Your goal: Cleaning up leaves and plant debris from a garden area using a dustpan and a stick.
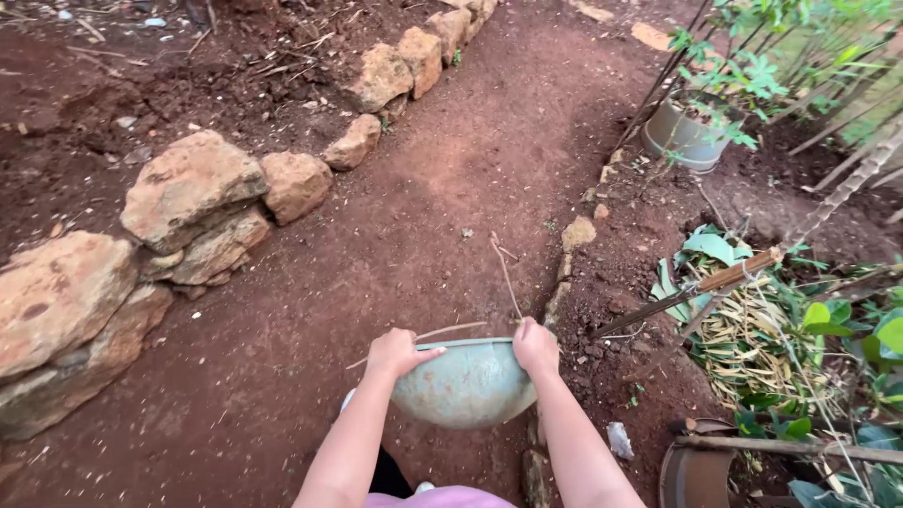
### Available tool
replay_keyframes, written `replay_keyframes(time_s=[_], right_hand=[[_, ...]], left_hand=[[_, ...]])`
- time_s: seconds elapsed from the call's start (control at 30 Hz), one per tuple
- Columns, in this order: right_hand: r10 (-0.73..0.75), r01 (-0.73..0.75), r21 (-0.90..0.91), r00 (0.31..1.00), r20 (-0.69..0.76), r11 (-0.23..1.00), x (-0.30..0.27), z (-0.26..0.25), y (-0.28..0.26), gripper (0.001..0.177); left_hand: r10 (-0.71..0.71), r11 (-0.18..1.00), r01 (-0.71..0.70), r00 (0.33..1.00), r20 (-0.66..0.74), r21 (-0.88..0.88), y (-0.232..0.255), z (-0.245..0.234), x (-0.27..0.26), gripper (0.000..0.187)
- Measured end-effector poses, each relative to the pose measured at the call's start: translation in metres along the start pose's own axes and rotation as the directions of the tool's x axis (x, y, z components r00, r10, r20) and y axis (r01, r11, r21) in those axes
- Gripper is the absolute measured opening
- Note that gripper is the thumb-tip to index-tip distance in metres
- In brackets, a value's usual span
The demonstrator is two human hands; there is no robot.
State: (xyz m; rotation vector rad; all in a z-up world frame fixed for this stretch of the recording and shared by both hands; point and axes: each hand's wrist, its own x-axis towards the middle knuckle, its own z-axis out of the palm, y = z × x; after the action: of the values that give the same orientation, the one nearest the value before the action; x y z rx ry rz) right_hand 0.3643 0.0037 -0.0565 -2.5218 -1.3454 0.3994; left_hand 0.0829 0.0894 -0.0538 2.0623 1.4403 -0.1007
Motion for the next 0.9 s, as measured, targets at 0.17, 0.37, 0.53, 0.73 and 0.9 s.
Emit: replay_keyframes(time_s=[0.17,0.37,0.53,0.73,0.9], right_hand=[[0.168,-0.165,0.074,0.985,-0.033,0.984,0.021,0.006,0.013,0.040],[0.294,-0.284,0.081,0.944,-0.152,0.955,0.041,-0.011,0.002,0.039],[0.388,-0.371,0.117,0.902,-0.190,0.921,0.056,-0.016,-0.023,0.039],[0.481,-0.460,0.141,0.839,-0.254,0.877,0.049,0.003,-0.026,0.037],[0.611,-0.571,0.217,0.740,-0.282,0.792,0.033,0.012,-0.024,0.038]], left_hand=[[0.130,0.989,-0.132,0.991,0.037,0.069,0.016,-0.016,0.057,0.091],[0.271,0.957,-0.279,0.958,0.089,0.081,0.034,-0.048,0.116,0.094],[0.369,0.914,-0.384,0.921,0.124,0.133,0.035,-0.077,0.163,0.095],[0.471,0.841,-0.508,0.857,0.210,0.187,0.042,-0.085,0.199,0.096],[0.548,0.778,-0.600,0.793,0.266,0.187,0.056,-0.083,0.212,0.095]])
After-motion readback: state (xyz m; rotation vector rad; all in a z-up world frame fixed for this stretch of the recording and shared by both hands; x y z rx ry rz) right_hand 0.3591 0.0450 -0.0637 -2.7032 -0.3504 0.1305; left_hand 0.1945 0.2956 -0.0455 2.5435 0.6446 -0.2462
